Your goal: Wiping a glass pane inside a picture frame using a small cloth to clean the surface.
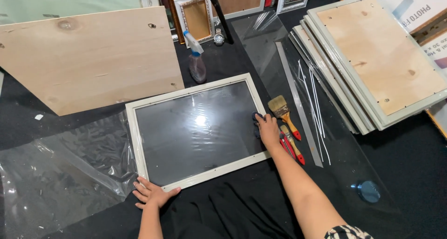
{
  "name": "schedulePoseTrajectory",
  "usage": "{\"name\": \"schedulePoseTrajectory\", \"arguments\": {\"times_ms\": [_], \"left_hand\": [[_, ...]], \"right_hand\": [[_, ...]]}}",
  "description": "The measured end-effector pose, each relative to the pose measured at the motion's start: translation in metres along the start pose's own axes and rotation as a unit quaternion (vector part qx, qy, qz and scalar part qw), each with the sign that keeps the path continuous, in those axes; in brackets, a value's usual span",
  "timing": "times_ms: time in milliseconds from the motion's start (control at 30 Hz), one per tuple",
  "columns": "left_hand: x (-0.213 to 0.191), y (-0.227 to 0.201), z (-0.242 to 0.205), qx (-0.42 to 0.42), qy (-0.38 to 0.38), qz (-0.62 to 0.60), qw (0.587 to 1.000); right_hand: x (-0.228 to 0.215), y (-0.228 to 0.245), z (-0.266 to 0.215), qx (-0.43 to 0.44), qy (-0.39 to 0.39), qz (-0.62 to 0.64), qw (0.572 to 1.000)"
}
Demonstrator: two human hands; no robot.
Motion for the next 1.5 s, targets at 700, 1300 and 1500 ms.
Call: {"name": "schedulePoseTrajectory", "arguments": {"times_ms": [700,1300,1500], "left_hand": [[0.006,0.005,0.004,0.022,-0.017,0.012,1.0],[0.004,0.006,0.003,0.019,-0.015,0.016,1.0],[0.004,0.005,0.004,0.012,-0.005,0.001,1.0]], "right_hand": [[-0.002,0.323,-0.064,-0.063,0.023,0.222,0.973],[-0.012,0.299,-0.01,-0.207,0.076,0.202,0.954],[-0.001,0.123,0.034,-0.034,0.081,0.156,0.984]]}}
Point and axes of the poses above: each hand's wrist, its own z-axis towards the middle knuckle, its own x-axis out of the palm, y = z × x, the point moved 3 cm from there along z, towards the middle knuckle, and after that the axes turned 5 degrees about -z, right-handed, at the moved point
